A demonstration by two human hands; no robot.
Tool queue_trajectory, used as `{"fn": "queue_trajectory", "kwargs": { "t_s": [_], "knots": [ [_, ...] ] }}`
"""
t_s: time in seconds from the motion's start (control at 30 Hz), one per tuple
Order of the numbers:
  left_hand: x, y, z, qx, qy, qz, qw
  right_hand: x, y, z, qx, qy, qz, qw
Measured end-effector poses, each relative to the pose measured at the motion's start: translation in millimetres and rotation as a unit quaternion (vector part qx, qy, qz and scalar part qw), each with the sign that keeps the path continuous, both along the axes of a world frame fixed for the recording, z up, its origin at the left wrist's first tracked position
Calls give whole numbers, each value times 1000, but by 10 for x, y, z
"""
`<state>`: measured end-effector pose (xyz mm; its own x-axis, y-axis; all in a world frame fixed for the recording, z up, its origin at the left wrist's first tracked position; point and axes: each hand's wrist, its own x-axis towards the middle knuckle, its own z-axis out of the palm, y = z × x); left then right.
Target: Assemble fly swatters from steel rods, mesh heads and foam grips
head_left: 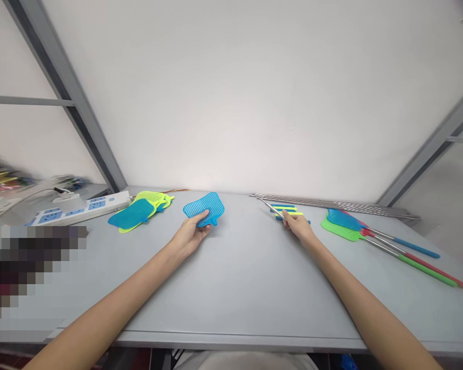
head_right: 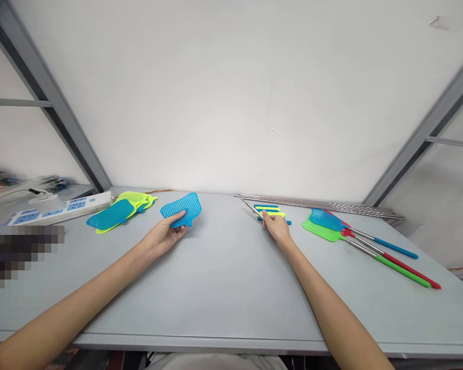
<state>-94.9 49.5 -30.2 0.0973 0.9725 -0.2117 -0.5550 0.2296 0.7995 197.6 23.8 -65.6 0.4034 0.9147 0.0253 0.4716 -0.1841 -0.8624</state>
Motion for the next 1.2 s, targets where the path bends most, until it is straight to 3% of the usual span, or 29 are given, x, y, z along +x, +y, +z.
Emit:
{"fn": "queue_trajectory", "kwargs": {
  "t_s": [0.3,0.47,0.7,0.93,1.2],
  "knots": [
    [12,-9,-16,8,-4,-17,1000,40,58,-52,40,15,7,999],
    [19,-31,9,31,-19,-12,999,-47,9,6,30,28,74,996],
    [35,-22,-6,59,-57,-2,997,-282,-173,196,-20,22,223,974],
    [56,-73,20,106,-21,-40,993,-372,-239,249,-27,6,260,965],
    [99,-139,35,134,12,-82,987,-458,-269,249,-32,67,296,952]
  ]
}}
